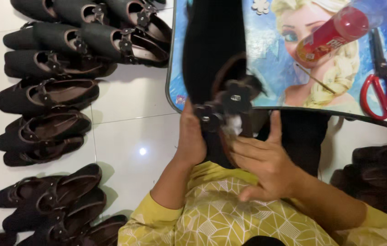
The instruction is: The person sits on the floor holding black shoes on their lap, wipes the uppers and edges with a tissue, and uses a small stick tool to clean along the sole edge. They apply glue from a bottle to a shoe part and set finished shoes aside with the many other shoes on the floor.
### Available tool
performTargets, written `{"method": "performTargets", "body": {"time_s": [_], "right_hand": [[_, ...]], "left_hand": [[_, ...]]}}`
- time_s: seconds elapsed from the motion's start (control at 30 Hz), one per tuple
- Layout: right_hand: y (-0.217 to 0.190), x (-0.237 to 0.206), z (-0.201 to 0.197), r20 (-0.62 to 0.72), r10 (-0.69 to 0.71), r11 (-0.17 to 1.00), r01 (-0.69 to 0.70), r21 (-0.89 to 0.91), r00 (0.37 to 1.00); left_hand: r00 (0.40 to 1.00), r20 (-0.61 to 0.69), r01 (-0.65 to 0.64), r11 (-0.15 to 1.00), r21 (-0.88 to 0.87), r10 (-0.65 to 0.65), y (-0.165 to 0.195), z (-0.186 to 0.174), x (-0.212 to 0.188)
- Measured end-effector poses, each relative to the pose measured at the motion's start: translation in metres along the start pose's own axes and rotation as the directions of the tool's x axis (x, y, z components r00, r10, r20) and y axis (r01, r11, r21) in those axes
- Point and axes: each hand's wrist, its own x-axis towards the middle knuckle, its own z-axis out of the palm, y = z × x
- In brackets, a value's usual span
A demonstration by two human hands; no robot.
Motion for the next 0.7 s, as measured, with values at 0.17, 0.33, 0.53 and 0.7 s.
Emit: {"method": "performTargets", "body": {"time_s": [0.17,0.33,0.53,0.7], "right_hand": [[0.028,-0.011,-0.001,-0.040,-0.136,0.937,0.115,-0.329,0.990],[0.022,-0.001,0.003,-0.155,0.006,0.924,-0.064,-0.378,0.988],[-0.006,0.006,0.009,-0.063,-0.036,0.977,0.022,-0.212,0.997],[-0.008,-0.005,0.020,-0.087,0.032,0.981,-0.015,0.194,0.996]], "left_hand": [[0.994,-0.044,0.109,0.920,0.377,-0.100,-0.011,0.008,0.008],[0.986,-0.017,0.162,0.930,0.331,-0.166,-0.014,0.018,0.005],[0.936,-0.099,0.351,0.924,0.155,-0.339,-0.016,-0.003,0.007],[0.998,0.065,-0.012,0.873,0.487,-0.023,-0.034,-0.002,0.007]]}}
